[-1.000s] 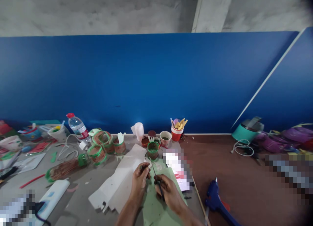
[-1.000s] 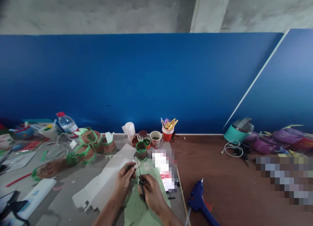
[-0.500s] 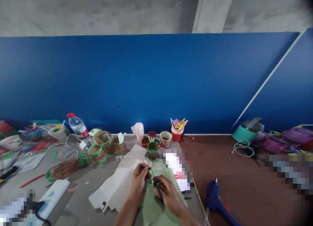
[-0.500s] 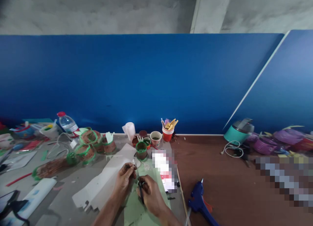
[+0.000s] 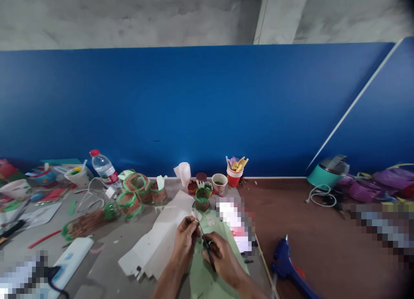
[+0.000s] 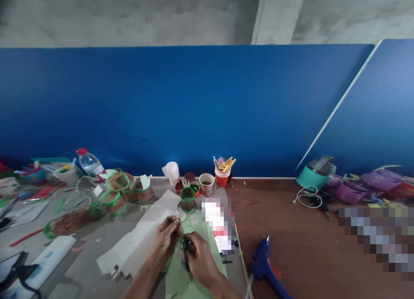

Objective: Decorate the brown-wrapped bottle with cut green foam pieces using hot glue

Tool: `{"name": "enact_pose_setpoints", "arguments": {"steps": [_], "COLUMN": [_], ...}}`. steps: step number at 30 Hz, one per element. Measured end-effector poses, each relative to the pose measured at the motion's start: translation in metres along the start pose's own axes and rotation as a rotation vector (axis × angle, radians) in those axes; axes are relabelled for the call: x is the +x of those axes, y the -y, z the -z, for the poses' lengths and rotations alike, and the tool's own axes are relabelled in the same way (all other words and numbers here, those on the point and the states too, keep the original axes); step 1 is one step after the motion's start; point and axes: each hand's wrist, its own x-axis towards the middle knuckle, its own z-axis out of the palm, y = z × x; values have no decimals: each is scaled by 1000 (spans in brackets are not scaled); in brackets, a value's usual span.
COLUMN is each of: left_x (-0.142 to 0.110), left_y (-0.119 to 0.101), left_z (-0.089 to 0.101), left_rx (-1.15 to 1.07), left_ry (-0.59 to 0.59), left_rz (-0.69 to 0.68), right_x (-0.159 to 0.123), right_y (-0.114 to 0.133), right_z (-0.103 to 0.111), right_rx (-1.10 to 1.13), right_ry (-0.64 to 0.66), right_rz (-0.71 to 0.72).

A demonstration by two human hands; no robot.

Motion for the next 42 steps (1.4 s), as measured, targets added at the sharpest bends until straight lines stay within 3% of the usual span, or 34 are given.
{"name": "enact_pose_setpoints", "arguments": {"steps": [12,27,35,42], "left_x": [-2,-5,-5,-2], "left_y": [2,-2,-1,-2], "left_z": [2,-2,1,1], "left_rx": [-40,-46,-46,-101], "left_ry": [65,83,84,43], "left_rz": [33,61,57,61], "right_x": [-1,-3,0,0], "right_y": [9,10,7,5], "right_z": [2,2,2,2], "right_rx": [-203,-248,-235,-76], "right_ry": [-41,-45,-58,-49], "right_rz": [38,121,101,13]}}
